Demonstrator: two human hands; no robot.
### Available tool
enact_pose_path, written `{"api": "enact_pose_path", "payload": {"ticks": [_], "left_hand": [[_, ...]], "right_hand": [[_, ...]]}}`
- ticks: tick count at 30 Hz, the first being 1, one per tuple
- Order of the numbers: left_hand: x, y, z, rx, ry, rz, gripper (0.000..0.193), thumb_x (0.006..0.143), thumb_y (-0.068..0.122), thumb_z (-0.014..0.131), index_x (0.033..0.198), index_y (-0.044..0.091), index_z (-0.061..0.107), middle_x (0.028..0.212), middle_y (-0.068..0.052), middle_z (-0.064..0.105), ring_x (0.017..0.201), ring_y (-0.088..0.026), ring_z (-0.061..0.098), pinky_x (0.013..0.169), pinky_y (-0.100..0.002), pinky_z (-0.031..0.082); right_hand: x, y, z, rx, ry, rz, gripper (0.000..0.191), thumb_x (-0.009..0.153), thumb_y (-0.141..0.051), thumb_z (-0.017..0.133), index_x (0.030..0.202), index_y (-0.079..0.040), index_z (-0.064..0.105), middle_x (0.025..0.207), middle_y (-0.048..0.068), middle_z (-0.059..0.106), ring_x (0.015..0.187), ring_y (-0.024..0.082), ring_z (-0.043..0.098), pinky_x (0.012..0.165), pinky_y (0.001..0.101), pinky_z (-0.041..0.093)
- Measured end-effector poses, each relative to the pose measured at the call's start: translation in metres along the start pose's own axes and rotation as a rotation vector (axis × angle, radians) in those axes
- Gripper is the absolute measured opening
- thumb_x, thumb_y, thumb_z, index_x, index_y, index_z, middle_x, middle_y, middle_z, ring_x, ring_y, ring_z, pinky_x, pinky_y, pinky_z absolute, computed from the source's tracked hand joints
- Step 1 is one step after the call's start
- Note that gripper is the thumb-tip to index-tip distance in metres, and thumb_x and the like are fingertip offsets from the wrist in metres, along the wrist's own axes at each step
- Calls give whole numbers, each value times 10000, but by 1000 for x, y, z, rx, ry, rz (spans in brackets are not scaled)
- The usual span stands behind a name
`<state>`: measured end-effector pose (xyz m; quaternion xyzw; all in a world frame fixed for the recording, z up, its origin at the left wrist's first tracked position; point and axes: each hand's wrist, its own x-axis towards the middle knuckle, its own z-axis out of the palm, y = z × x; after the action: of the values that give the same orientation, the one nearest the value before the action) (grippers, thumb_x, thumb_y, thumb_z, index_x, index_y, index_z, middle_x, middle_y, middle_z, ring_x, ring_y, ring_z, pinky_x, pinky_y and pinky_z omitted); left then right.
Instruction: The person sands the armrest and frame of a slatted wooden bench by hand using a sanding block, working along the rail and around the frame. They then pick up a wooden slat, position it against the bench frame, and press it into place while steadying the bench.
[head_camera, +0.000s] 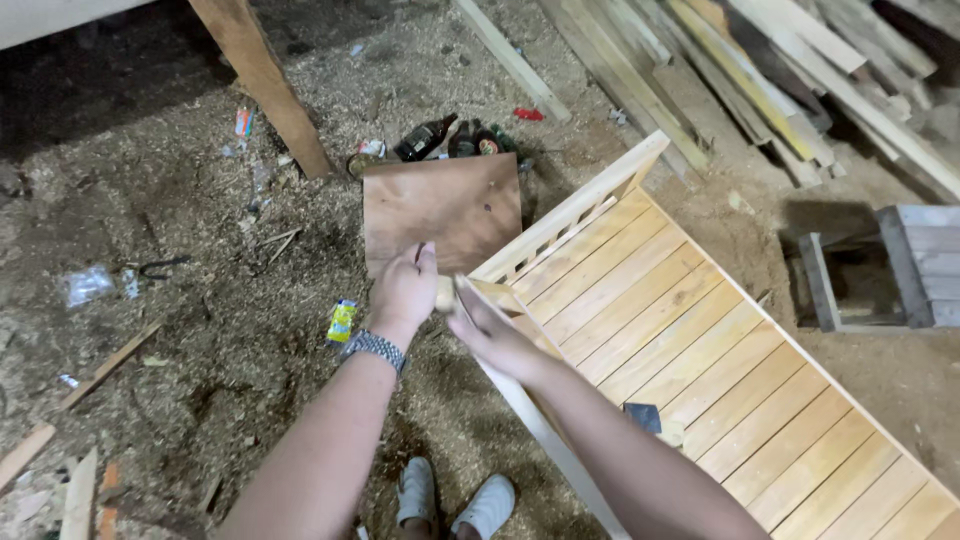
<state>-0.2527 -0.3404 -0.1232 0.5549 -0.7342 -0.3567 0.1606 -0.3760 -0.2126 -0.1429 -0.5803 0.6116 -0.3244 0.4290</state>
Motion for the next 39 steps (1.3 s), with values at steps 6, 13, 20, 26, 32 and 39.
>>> {"api": "enact_pose_path", "payload": {"ticks": [6, 13, 20, 26, 32, 39], "left_hand": [[-8, 4, 5, 15, 21, 16, 453, 1007, 436, 403, 1180, 147, 706, 1126, -195, 715, 1070, -411, 659, 930, -515, 514], [-5, 0, 10, 50, 42, 39, 473, 1029, 450, 397, 1133, 125, 725, 1106, -211, 724, 1067, -421, 666, 952, -516, 512], [-18, 5, 16, 19, -30, -75, 479, 998, 469, 397, 1168, 147, 708, 1134, -203, 708, 1050, -427, 662, 943, -518, 507], [-23, 9, 19, 25, 0, -3, 495, 1022, 460, 380, 1101, 108, 719, 1096, -206, 720, 1037, -428, 670, 922, -533, 516], [-25, 7, 18, 21, -19, -47, 488, 1011, 471, 395, 1114, 118, 715, 1082, -209, 718, 1030, -433, 666, 913, -532, 519], [-35, 12, 20, 16, -16, -35, 486, 1009, 464, 398, 1104, 127, 735, 1071, -214, 719, 1022, -431, 668, 907, -534, 516]], "right_hand": [[-39, -12, -4, -99, -20, -32, 1039, 974, -695, 373, 1612, 51, 33, 1702, 291, 76, 1604, 356, 124, 1286, 409, 135], [-67, -22, -1, -334, -69, 108, 1041, 954, -690, 370, 1616, 30, 12, 1684, 299, 58, 1572, 390, 91, 1247, 424, 133], [-11, -5, 2, -26, 19, 31, 1084, 932, -733, 393, 1586, 71, 75, 1649, 337, 170, 1549, 396, 230, 1254, 415, 218], [-111, -8, -8, -258, -106, 97, 1021, 942, -731, 286, 1625, -21, 15, 1695, 270, 29, 1560, 382, 65, 1248, 405, 123], [-48, 11, -11, 30, -51, 253, 927, 961, -711, 244, 1627, -92, 66, 1719, 150, 42, 1597, 299, 25, 1271, 398, 83], [-119, 9, -7, -85, -84, 261, 917, 942, -751, 163, 1643, -171, 45, 1731, 121, 17, 1592, 300, 37, 1277, 415, 110]]}}
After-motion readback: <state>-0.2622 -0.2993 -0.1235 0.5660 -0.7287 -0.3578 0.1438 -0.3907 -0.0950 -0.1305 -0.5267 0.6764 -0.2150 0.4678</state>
